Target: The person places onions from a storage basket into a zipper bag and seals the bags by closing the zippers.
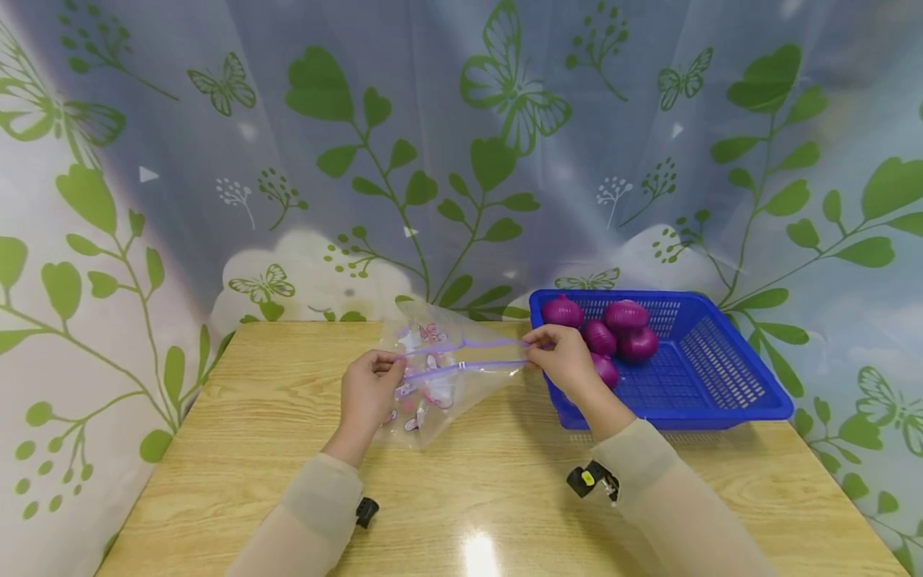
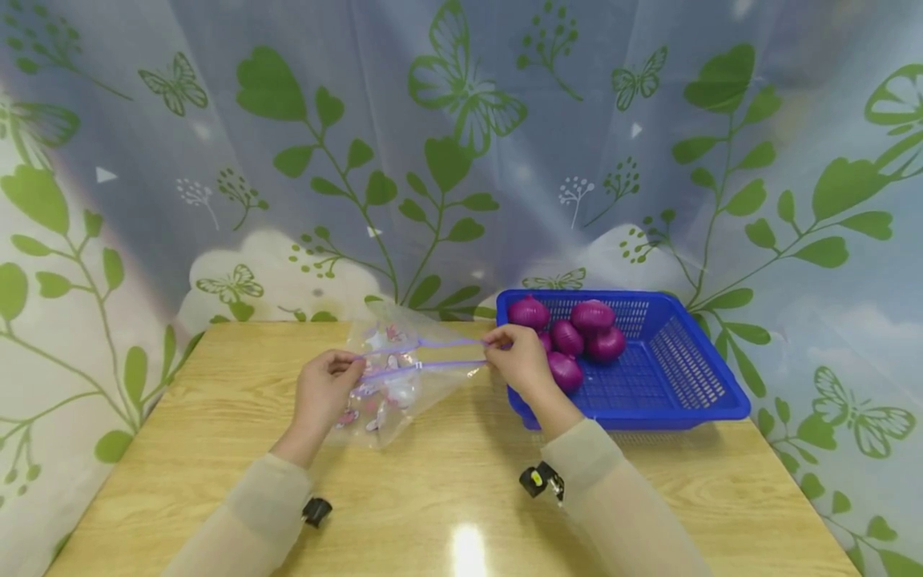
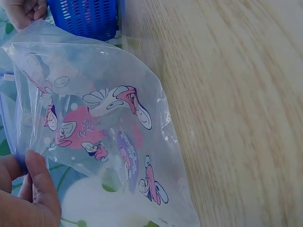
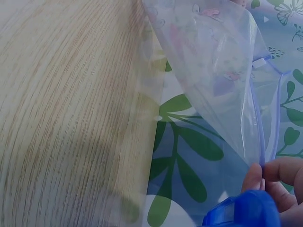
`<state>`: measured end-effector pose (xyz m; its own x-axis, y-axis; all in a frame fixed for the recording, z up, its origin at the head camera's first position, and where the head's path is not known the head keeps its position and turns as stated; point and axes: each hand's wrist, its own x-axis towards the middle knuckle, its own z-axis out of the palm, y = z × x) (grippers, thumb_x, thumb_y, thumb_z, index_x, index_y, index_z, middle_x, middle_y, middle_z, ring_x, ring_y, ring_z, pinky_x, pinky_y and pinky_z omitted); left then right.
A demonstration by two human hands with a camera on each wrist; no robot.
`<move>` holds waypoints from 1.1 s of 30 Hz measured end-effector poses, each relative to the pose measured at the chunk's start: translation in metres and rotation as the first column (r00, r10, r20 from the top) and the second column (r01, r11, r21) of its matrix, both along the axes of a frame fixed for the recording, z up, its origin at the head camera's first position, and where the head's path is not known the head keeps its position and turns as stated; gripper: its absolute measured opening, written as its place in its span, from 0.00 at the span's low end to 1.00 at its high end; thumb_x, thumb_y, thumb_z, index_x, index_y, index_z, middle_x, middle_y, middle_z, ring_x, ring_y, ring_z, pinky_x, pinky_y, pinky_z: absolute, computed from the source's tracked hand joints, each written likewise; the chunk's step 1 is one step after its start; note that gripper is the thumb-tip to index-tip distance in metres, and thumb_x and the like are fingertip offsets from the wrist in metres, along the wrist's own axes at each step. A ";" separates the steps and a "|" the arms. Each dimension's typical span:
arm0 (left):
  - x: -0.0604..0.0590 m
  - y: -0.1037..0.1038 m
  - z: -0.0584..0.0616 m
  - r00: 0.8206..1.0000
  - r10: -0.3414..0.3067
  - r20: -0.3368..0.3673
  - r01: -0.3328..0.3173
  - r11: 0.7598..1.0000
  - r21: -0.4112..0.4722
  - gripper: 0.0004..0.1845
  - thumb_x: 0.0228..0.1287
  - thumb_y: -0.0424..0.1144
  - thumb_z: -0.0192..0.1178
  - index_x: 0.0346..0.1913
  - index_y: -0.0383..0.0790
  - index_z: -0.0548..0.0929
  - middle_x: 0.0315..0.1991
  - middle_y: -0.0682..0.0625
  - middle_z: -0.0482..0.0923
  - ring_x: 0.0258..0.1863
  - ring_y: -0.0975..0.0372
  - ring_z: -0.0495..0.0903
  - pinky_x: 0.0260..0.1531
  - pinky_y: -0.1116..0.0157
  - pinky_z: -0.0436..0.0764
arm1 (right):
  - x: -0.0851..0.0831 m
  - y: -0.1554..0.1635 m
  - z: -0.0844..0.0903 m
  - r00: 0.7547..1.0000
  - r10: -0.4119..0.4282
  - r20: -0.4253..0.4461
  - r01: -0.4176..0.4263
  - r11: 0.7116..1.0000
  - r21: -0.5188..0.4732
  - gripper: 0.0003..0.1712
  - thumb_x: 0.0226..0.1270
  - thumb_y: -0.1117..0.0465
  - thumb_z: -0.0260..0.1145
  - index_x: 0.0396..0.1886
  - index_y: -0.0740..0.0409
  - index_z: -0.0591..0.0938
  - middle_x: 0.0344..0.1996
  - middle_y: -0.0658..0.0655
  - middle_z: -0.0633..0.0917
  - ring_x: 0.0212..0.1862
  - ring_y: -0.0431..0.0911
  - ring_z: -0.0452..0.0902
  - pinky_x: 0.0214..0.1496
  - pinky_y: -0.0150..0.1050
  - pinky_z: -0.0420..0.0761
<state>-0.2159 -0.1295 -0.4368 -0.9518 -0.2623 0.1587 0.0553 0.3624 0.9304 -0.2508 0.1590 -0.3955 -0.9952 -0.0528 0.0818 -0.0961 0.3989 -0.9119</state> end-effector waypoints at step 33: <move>0.002 0.023 0.004 0.976 -0.210 0.053 0.182 0.927 0.329 0.11 0.68 0.31 0.64 0.50 0.29 0.83 0.40 0.41 0.84 0.40 0.56 0.84 0.42 0.68 0.85 | 0.001 -0.011 -0.004 0.999 0.044 -0.026 -0.045 0.999 -0.014 0.08 0.66 0.75 0.64 0.44 0.73 0.83 0.33 0.60 0.82 0.32 0.47 0.81 0.36 0.36 0.86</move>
<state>-0.2142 -0.1070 -0.4323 -0.9956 -0.0925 0.0129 0.0097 0.0347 0.9994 -0.2496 0.1482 -0.3991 -0.9895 -0.0956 0.1081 -0.1367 0.3802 -0.9148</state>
